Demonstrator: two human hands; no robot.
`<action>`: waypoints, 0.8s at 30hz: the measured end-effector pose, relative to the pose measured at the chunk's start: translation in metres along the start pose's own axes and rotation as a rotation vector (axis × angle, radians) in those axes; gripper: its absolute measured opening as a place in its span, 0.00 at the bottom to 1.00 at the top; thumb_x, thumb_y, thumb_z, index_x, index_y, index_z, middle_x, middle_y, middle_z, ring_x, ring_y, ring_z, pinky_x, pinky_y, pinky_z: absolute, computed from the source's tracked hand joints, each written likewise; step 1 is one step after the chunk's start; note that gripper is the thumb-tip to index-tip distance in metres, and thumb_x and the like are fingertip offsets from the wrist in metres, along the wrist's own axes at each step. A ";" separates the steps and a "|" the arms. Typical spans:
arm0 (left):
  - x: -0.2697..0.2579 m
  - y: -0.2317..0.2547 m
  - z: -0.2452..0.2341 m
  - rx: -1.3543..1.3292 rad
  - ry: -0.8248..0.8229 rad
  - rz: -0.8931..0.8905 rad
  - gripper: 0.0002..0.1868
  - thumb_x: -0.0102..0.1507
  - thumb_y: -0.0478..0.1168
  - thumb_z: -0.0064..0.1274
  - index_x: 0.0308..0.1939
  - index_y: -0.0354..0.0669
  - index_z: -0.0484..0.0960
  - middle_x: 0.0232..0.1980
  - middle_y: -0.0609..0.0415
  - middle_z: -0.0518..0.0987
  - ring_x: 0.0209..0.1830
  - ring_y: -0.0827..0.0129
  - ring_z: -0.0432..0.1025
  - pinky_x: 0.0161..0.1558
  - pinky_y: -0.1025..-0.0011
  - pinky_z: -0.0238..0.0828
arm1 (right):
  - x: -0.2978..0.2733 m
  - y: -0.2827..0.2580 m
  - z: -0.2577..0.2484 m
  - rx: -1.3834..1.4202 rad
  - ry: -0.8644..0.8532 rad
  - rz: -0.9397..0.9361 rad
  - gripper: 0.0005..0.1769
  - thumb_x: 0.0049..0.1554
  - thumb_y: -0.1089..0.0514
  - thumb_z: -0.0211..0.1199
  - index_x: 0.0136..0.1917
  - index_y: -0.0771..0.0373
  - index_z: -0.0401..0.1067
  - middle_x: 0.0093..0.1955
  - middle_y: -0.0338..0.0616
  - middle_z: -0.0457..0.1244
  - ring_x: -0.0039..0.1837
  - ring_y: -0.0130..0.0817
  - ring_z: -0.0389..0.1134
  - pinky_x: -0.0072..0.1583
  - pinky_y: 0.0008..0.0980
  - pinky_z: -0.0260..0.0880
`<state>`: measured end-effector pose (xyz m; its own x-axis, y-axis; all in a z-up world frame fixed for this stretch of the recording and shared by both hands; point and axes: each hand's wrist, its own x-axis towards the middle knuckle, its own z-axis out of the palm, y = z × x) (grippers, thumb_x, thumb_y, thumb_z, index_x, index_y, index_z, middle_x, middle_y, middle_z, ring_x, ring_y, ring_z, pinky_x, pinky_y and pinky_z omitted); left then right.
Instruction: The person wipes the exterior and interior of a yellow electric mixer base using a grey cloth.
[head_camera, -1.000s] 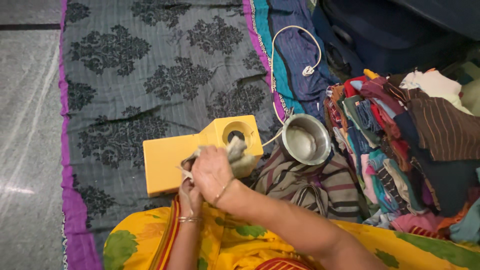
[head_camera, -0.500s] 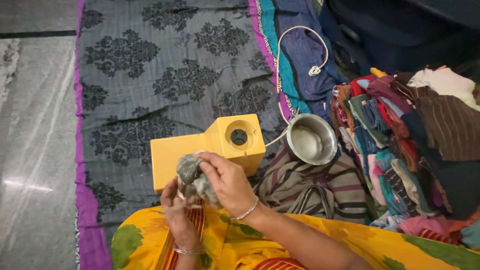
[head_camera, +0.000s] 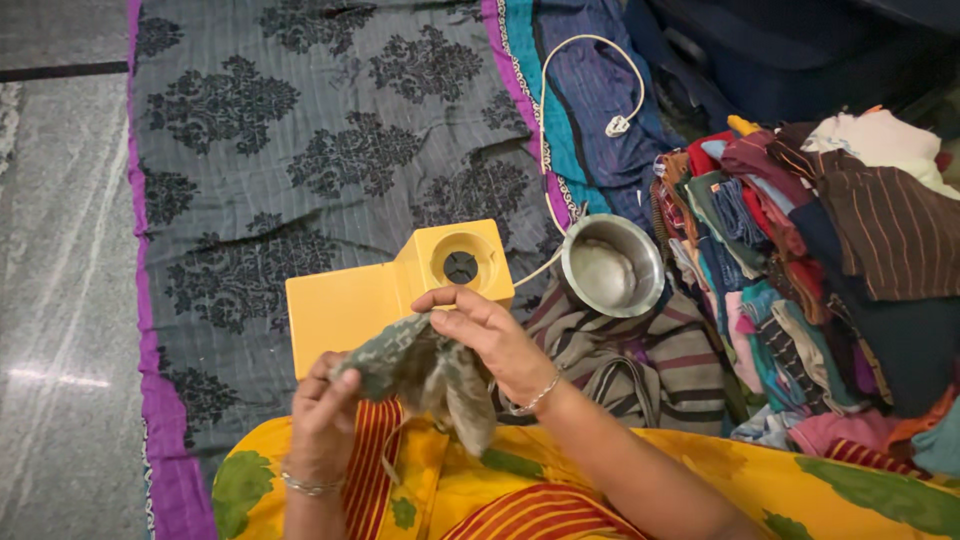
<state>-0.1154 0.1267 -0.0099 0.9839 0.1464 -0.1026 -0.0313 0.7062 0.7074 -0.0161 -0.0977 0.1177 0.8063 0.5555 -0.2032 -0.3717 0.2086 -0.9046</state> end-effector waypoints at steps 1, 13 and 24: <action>-0.002 0.004 -0.002 -0.081 -0.002 -0.011 0.05 0.72 0.33 0.52 0.50 0.35 0.75 0.51 0.48 0.80 0.51 0.64 0.73 0.56 0.62 0.70 | 0.002 0.000 -0.003 -0.071 -0.005 -0.017 0.14 0.66 0.60 0.56 0.64 0.65 0.71 0.54 0.35 0.66 0.57 0.22 0.65 0.60 0.26 0.65; -0.023 0.070 0.057 0.027 -0.071 -0.095 0.09 0.69 0.35 0.46 0.50 0.32 0.74 0.67 0.37 0.77 0.58 0.57 0.76 0.56 0.59 0.74 | -0.021 -0.017 0.038 -0.892 -0.182 -0.525 0.38 0.53 0.58 0.69 0.73 0.69 0.61 0.72 0.54 0.60 0.72 0.46 0.61 0.70 0.40 0.61; -0.004 0.048 0.062 0.408 -0.295 -0.107 0.39 0.57 0.38 0.66 0.69 0.33 0.66 0.68 0.44 0.72 0.64 0.62 0.70 0.63 0.64 0.68 | -0.007 -0.019 -0.043 -0.184 -0.448 0.174 0.26 0.54 0.59 0.73 0.63 0.72 0.72 0.59 0.41 0.69 0.60 0.28 0.68 0.64 0.29 0.69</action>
<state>-0.1096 0.1169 0.0677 0.9875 -0.1549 -0.0296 0.0857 0.3699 0.9251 0.0049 -0.1406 0.1205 0.4488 0.8679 -0.2128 -0.3632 -0.0404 -0.9308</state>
